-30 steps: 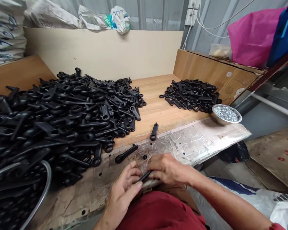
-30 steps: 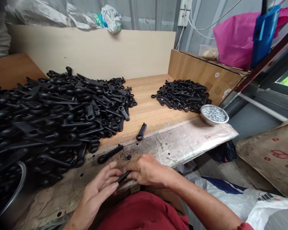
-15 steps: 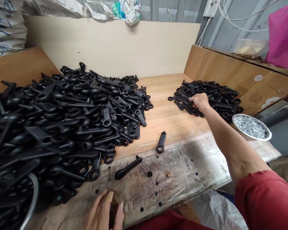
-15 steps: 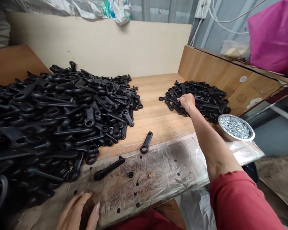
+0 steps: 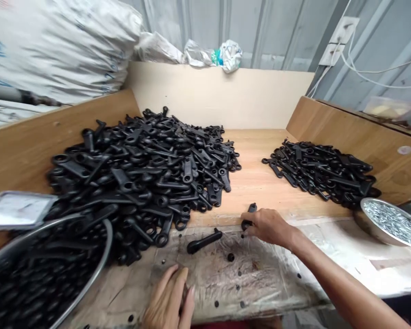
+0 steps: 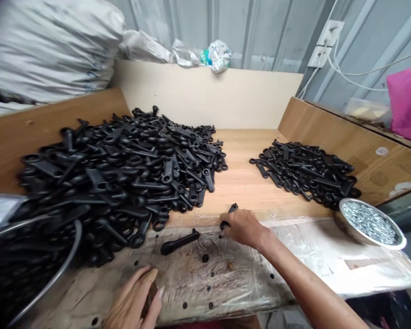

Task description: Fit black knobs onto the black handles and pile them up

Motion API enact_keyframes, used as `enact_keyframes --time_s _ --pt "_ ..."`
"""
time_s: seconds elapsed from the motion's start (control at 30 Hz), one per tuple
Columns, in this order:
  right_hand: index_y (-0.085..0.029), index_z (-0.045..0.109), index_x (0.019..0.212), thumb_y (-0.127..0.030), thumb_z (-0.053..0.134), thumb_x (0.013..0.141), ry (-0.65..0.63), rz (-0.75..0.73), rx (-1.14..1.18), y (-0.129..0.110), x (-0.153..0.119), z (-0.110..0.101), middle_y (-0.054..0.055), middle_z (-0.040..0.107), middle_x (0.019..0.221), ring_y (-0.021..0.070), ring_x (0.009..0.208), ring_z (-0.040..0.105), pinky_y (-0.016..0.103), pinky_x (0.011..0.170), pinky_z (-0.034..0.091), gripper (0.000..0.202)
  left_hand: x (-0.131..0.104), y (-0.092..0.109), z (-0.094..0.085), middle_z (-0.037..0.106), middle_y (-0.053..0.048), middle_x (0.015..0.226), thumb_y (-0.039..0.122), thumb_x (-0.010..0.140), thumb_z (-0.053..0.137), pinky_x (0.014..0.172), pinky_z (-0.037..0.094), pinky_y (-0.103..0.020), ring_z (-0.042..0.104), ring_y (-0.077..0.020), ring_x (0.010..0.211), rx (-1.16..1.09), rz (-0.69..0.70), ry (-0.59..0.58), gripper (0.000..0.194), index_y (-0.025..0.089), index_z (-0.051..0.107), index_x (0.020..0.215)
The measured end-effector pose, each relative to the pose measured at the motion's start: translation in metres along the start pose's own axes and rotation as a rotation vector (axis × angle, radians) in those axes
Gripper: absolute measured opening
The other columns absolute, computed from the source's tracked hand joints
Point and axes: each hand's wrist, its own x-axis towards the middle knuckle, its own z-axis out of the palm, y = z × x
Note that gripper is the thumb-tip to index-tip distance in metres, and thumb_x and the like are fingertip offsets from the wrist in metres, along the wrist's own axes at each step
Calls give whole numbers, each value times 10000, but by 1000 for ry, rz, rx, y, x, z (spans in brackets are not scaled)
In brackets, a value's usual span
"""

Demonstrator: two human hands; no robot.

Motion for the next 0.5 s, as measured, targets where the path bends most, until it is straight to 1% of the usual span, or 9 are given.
enact_keyframes --time_s 0.07,0.1,0.13,0.17,0.23,0.33,0.4,0.47,0.5 --pt "-214 643 915 -298 535 783 14 32 -42 -13 -4 1 82 692 810 252 794 643 283 619 422 190 1 4 -6 661 -90 909 133 782 509 831 452 -286 583 -221 953 -135 -116 10 270 135 562 1047" --pt "-189 644 900 -283 511 800 19 39 -69 -17 -5 2 107 690 809 265 785 646 292 609 424 192 2 7 -11 661 -80 890 150 792 495 809 461 -278 593 -208 918 -235 -209 -3 235 155 574 1013" --pt "-169 645 887 -260 485 814 21 45 -100 -19 -6 3 127 688 807 278 775 650 300 598 427 198 4 10 -18 659 -69 844 166 803 477 784 468 -267 603 -191 863 -359 -328 -13 197 167 586 967" --pt "-154 646 879 -240 462 825 21 45 -129 -20 -6 4 143 688 798 291 765 653 308 586 430 210 6 13 -25 655 -60 815 186 814 464 748 471 -251 606 -171 804 -491 -489 -41 183 168 593 942" --pt "-166 644 896 -233 420 849 19 65 -182 -22 -3 6 139 693 805 297 775 657 311 578 437 239 11 18 -40 639 -44 744 248 806 479 672 462 -231 584 -145 701 -775 -771 -76 171 160 611 869" --pt "-215 648 861 -252 407 847 53 50 -180 -31 0 4 91 702 759 290 743 663 301 543 442 245 19 22 -55 593 -42 629 291 730 519 553 423 -223 523 -121 579 -1226 -1036 -76 192 121 607 715" --pt "-237 651 821 -252 420 825 120 -43 -112 -46 -4 -2 57 696 698 271 683 665 286 515 441 232 22 21 -58 579 -45 595 298 666 560 488 406 -221 527 -131 551 -1524 -1190 -70 197 110 591 718" --pt "-244 649 828 -245 411 819 205 -217 -4 -72 -11 -11 35 686 681 224 624 657 257 506 445 238 24 20 -57 590 -53 614 340 634 607 438 402 -220 555 -159 559 -1791 -1290 -62 263 119 569 772" --pt "-239 645 852 -245 401 827 250 -326 52 -87 -15 -14 34 682 695 197 606 649 241 508 450 246 25 19 -56 603 -64 660 378 631 626 431 410 -224 571 -175 592 -1900 -1303 -54 309 126 561 798"
